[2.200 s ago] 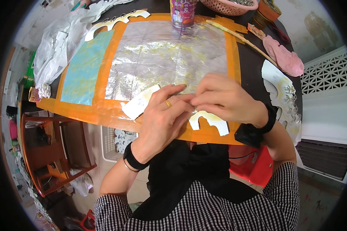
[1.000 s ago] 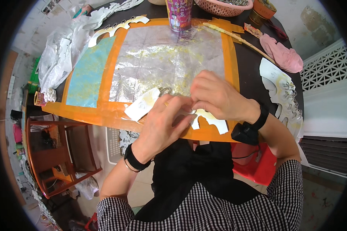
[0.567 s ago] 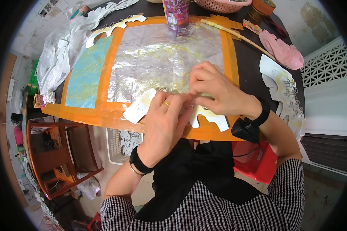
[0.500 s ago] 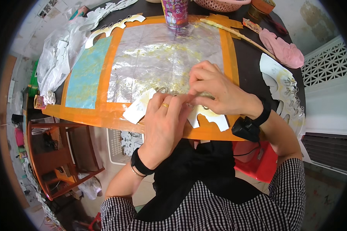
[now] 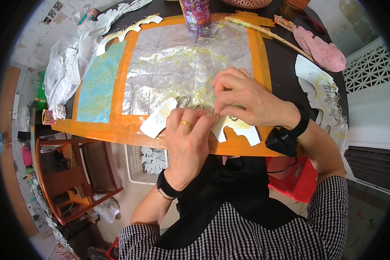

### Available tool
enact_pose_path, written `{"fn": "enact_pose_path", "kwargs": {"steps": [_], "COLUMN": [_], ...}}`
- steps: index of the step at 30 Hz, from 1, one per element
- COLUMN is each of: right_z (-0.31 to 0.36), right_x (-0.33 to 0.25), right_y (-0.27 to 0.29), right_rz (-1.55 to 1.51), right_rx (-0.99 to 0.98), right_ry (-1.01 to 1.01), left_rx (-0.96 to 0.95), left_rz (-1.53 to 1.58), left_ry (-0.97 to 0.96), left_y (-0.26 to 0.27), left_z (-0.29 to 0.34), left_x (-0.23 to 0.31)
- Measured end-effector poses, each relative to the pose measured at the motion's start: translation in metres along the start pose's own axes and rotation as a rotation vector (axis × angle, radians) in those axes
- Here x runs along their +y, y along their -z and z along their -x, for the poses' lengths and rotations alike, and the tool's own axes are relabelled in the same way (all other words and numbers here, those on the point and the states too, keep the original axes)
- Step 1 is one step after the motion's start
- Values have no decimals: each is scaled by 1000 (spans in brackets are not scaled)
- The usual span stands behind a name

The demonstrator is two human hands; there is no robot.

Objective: Manually insert metal loops into leather shoe components.

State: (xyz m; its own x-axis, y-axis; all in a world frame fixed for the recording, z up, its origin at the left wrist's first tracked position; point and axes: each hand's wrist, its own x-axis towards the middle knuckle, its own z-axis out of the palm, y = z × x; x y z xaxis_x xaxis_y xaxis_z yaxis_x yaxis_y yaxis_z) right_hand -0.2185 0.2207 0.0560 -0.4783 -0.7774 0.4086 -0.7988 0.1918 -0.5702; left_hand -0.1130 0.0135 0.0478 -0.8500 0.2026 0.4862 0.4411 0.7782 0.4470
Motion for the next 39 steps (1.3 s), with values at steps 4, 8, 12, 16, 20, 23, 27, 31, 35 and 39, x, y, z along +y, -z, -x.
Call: {"fn": "enact_pose_path", "kwargs": {"steps": [4, 8, 12, 16, 20, 23, 27, 31, 35, 39], "right_z": [0, -1, -2, -3, -2, -3, -6, -1, 8, 5], "right_x": [0, -1, -4, -7, -9, -11, -11, -20, -21, -20], "right_y": [-1, 0, 2, 4, 3, 1, -7, -5, 3, 2], "right_rz": [18, 23, 12, 125, 221, 186, 151, 291, 461, 446], "right_rx": [1, 17, 20, 53, 63, 70, 82, 64, 31, 40], "right_ry": [16, 12, 7, 94, 173, 150, 104, 195, 295, 281], "left_rx": [29, -94, -72, -92, -170, -179, -170, -168, -161, -183], "left_rz": [-1, 51, 37, 108, 168, 166, 205, 194, 218, 239], "left_ry": [-115, -201, -248, -188, -220, -213, -179, -192, -176, -169], "left_y": [9, 12, 9, 14, 17, 15, 13, 15, 12, 12], "left_z": [-14, -12, -11, -19, -24, -22, -22, -21, -21, -21], "left_x": [-6, -22, -26, -20, -24, -26, -29, -33, -32, -34]}}
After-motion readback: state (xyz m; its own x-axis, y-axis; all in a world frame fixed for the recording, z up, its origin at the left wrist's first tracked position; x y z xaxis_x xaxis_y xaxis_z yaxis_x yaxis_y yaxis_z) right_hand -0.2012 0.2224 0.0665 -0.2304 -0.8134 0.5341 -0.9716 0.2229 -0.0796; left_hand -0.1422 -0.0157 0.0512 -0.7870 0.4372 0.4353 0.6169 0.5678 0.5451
